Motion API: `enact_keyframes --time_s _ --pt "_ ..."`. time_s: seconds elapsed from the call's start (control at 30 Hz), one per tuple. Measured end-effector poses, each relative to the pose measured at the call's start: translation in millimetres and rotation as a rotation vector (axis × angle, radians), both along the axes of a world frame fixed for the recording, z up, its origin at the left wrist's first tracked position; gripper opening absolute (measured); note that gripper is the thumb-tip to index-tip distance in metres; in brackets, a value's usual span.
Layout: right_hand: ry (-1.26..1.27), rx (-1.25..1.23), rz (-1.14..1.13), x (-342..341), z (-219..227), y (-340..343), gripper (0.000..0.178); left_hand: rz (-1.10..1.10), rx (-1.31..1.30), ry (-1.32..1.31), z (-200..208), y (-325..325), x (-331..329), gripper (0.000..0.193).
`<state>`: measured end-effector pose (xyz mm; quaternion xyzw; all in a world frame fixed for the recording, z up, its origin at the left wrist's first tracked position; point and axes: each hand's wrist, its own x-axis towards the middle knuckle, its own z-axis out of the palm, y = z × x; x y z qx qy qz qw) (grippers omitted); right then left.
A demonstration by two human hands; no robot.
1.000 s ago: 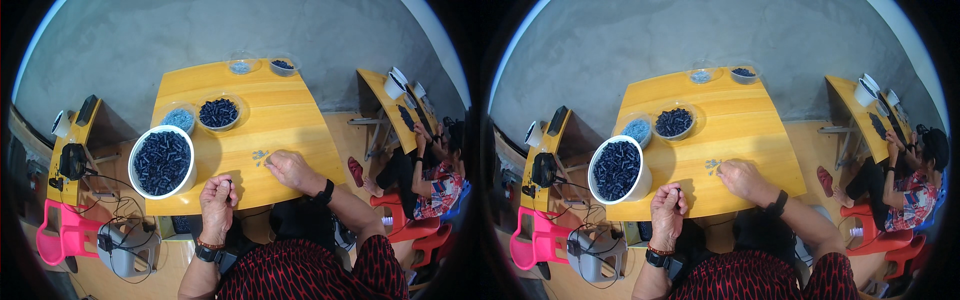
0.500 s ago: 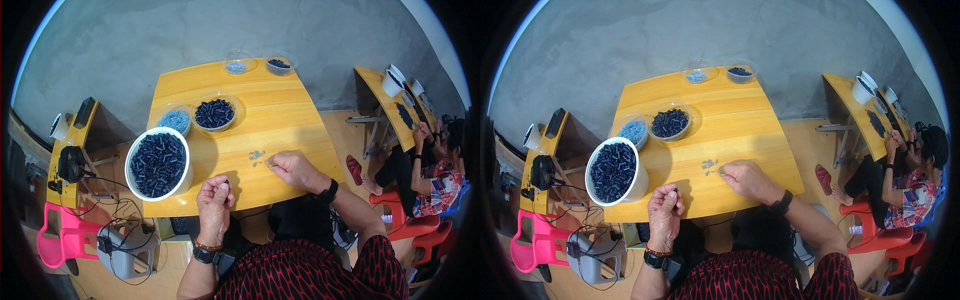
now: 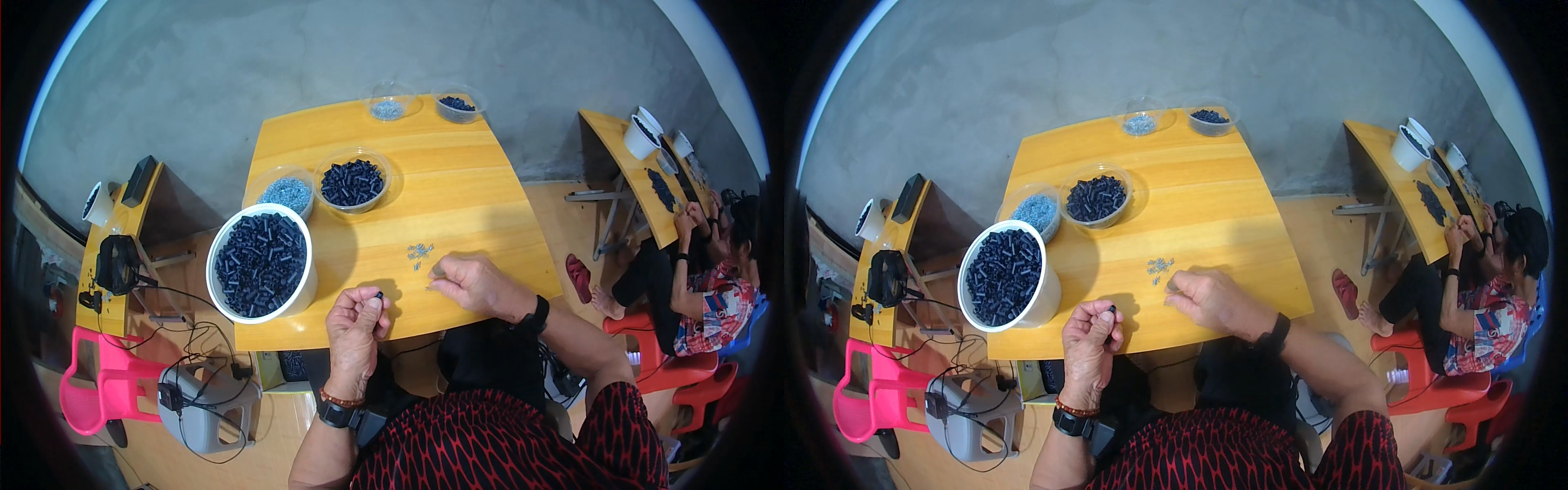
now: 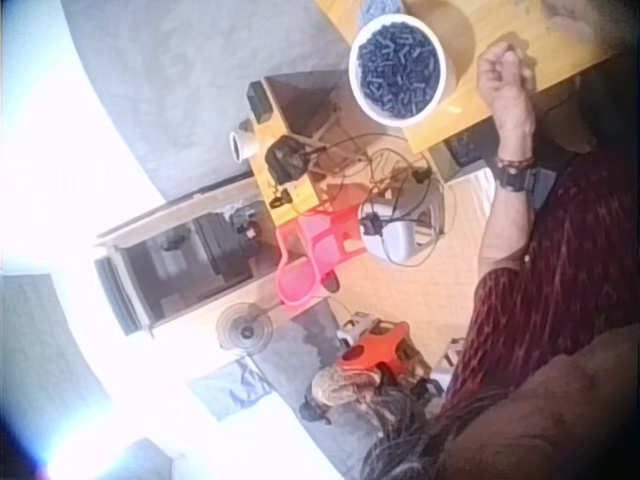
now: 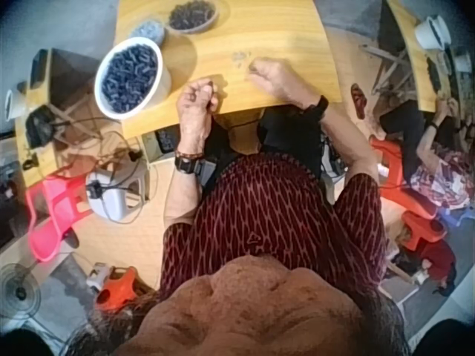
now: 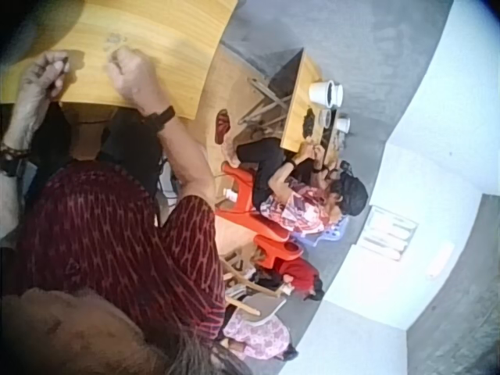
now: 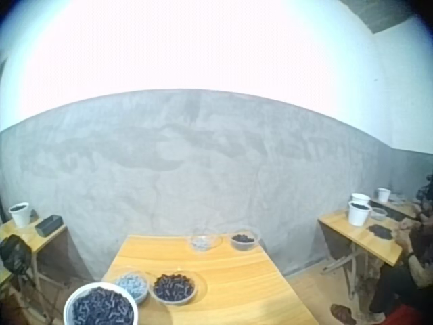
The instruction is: Assembling or inspecting small black and gray plastic components on a table.
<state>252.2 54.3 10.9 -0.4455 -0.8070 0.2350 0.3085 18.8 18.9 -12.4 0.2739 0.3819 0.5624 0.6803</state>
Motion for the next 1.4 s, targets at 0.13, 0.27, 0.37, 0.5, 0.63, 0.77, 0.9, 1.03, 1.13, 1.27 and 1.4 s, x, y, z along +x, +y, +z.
enact_keyframes --time_s 0.13,0.27,0.37,0.5,0.63,0.77,0.9,1.03,1.13,1.27,1.4 --pt "-0.141 0.028 0.034 -9 3 -7 0.013 -0.002 -0.001 0.012 1 0 1 0.01" --pt "-0.21 0.086 0.021 -11 2 -12 0.013 -0.003 0.021 0.02 1 0 1 0.011" --pt "-0.096 0.056 0.015 -10 -6 -8 0.013 -0.024 0.018 0.033 2 -1 2 0.011" --pt "0.184 -0.249 0.011 -30 29 -13 0.015 -0.043 0.001 0.03 2 -3 1 0.011" --pt "0.13 -0.307 0.076 -46 30 -2 0.016 -0.073 0.013 0.012 1 -4 -1 0.01" --pt "0.065 -0.198 0.187 -50 28 5 0.016 -0.087 0.018 0.038 2 -4 0 0.011" --pt "-0.057 -0.133 0.239 -49 35 8 0.017 -0.082 0.004 0.071 6 -4 1 0.012" --pt "-0.129 -0.039 0.292 -48 42 10 0.017 -0.068 0.031 0.123 4 -4 3 0.014" --pt "-0.343 -0.051 0.303 -52 54 11 0.017 -0.037 0.083 0.182 0 -6 6 0.015" --pt "-0.309 -0.001 0.325 -51 50 13 0.018 -0.012 0.107 0.244 -1 -7 7 0.018" --pt "0.17 -0.302 0.159 -54 22 10 0.019 -0.012 0.094 0.227 0 -7 6 0.02"
